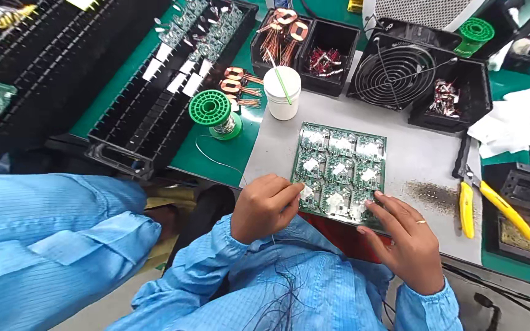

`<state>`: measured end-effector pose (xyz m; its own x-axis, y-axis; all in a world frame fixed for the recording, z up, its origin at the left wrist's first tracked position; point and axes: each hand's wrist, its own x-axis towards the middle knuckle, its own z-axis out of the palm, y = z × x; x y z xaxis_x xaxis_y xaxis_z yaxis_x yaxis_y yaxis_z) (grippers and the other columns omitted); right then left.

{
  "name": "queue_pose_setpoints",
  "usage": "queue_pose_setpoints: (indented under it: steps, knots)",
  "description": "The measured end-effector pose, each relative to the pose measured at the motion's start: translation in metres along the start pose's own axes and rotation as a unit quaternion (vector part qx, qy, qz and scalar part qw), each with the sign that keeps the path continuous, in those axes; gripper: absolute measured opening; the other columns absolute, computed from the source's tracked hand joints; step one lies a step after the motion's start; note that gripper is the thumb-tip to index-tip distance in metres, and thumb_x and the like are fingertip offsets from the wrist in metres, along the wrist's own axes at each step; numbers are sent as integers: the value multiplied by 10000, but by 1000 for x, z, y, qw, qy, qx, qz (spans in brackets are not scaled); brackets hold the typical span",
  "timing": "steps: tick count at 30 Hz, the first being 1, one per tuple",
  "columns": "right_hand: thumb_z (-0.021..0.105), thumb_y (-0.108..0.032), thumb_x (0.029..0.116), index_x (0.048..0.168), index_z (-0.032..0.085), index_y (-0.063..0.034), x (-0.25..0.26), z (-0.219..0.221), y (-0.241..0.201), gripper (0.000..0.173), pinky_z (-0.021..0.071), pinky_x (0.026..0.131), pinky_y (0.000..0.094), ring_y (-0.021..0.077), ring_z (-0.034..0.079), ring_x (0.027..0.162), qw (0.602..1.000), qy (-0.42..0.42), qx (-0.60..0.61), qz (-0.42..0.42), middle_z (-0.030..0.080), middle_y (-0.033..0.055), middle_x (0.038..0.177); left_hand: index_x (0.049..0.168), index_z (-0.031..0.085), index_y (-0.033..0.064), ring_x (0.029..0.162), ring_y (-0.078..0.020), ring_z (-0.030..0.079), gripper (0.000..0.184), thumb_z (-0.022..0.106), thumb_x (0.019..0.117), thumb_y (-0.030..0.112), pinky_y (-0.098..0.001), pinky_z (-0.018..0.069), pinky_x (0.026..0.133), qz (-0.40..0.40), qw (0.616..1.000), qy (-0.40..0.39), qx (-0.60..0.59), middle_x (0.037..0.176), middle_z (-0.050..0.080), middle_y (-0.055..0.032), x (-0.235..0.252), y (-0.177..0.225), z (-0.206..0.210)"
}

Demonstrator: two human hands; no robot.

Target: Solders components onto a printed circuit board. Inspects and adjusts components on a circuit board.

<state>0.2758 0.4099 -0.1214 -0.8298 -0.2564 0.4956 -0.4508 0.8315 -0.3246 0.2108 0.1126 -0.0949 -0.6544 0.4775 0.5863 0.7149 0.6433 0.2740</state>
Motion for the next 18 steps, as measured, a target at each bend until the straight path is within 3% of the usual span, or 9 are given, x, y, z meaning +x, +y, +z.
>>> queue_pose_setpoints:
  steps: [3,5,11,18]
  knots:
    - [547,-504,1028,1225,725,-108,5,-1,2,477,490,1007,424,322,660,1194,1000,9,0,-1,716,175,1259,992,787,96,933,-235,715,210,587,988,158,-343,554,784,67,997,-44,4,962,776,-71,6,-6,-6]
    - [543,-487,1035,1217,725,-110,9,-1,1,457,488,1012,427,318,659,1195,1000,13,7,-8,721,167,1245,1011,782,88,990,-242,736,208,580,1002,137,-354,576,835,105,991,-77,13,979,785,-71,11,-9,-12]
    - [546,-419,1049,1182,730,-99,24,5,-1,392,494,1014,393,282,670,1169,997,15,50,-48,733,155,1199,1001,743,4,773,-256,739,217,528,1017,30,-346,577,670,205,968,-136,52,885,766,-125,28,-12,-21]
    - [564,-388,1046,1141,741,-86,26,19,-2,363,500,998,372,258,683,1133,995,31,82,-51,749,140,1152,960,722,-15,732,-263,735,218,514,1013,17,-350,566,612,221,958,-162,79,853,756,-140,34,-7,-22]
